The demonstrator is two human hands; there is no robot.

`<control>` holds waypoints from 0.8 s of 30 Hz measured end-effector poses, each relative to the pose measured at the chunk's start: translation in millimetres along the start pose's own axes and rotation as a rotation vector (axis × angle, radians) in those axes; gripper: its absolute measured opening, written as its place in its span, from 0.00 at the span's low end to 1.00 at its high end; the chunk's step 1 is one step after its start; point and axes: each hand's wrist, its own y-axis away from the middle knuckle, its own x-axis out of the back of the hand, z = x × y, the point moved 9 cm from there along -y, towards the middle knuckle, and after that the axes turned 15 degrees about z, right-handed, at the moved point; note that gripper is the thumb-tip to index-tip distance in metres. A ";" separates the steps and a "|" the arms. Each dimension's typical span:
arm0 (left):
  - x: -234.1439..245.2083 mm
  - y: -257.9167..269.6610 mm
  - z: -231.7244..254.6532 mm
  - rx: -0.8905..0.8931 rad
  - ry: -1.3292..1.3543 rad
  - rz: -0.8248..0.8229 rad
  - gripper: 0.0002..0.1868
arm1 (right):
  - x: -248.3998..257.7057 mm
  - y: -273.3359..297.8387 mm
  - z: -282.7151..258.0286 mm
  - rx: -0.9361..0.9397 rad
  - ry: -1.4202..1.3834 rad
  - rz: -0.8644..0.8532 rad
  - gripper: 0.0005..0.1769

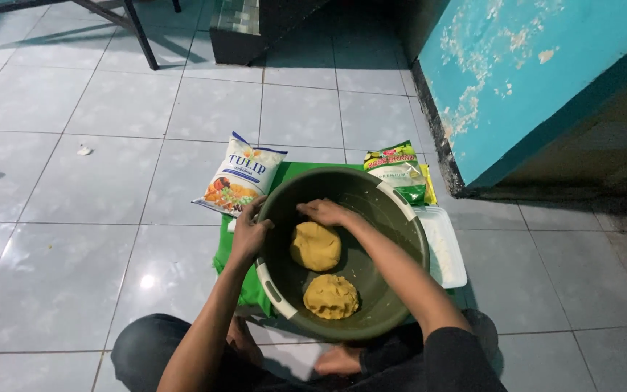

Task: Kneading two separate balls of yellow dough in a green plastic bowl on the floor.

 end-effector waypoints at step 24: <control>0.1 -2.4 0.1 -0.030 -0.081 0.005 0.40 | -81.1 66.1 -24.7 0.805 0.666 0.472 0.35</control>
